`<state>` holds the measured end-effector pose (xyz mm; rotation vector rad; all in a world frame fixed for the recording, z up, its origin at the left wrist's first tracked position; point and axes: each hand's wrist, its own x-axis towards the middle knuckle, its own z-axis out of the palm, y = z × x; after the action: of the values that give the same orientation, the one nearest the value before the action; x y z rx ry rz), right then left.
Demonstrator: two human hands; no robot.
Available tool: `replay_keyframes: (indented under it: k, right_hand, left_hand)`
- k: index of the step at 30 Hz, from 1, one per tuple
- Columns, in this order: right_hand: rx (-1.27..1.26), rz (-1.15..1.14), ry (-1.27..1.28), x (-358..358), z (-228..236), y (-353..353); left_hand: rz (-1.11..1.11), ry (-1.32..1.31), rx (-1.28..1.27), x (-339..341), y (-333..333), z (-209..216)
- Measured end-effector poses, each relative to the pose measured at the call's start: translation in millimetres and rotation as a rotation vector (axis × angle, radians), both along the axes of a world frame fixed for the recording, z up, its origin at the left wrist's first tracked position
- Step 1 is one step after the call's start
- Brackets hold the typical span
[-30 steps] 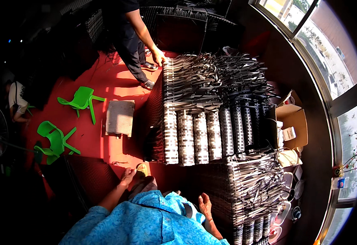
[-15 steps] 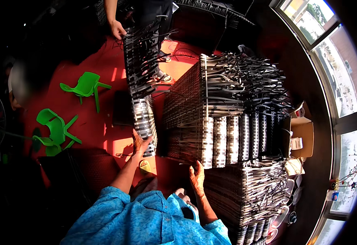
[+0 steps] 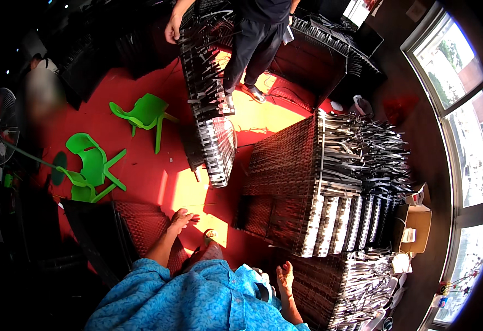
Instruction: The person organizes and stacks large woven furniture panels by hand, working with another person to lift, rotate, and place panels into sorted piles on the floor.
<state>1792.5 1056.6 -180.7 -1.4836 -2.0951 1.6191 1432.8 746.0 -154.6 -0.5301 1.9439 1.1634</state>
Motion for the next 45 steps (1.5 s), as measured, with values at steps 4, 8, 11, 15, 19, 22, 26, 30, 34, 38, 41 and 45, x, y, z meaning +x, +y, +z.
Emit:
replay_keyframes:
  k: [4,8,11,15,19,22,26,30,34,38,41,45]
  right_hand:
    - [-0.072,0.003,-0.015,-2,-9,-24]
    - [-0.146,-0.019,-0.07,-1,-42,-34]
    - [-0.058,0.07,-0.001,-56,-13,-40]
    - [0.015,0.166,0.078,-141,4,-24]
    - [-0.21,0.079,0.264,-204,0,-8]
    - [-0.43,-0.057,0.529,-223,-36,21]
    - [-0.552,0.109,0.578,-231,-29,14]
    - [-0.871,-0.066,0.247,-224,3,12]
    - [-0.315,0.464,0.009,-161,-6,20]
    - [-0.13,0.534,-0.161,-116,-21,35]
    - [-0.049,0.551,-0.177,-92,-48,37]
    - [0.046,0.573,-0.193,-88,-74,31]
  left_hand:
    - [-0.023,0.034,0.089,11,-66,-50]
    - [-0.031,0.014,0.071,1,-100,-69]
    - [-0.001,0.015,0.104,-17,-105,-58]
    - [0.019,0.068,0.162,-39,-100,-44]
    - [0.073,0.094,0.175,-32,-97,-35]
    - [0.101,0.071,0.21,-22,-77,-3]
    - [0.033,0.01,0.14,5,-93,0]
    - [0.121,0.043,0.086,22,-91,6]
    - [0.129,0.026,0.135,36,-81,8]
    - [0.073,0.064,0.163,45,-81,1]
    - [0.068,0.085,0.218,49,-80,7]
    - [0.033,0.167,0.255,46,-84,3]
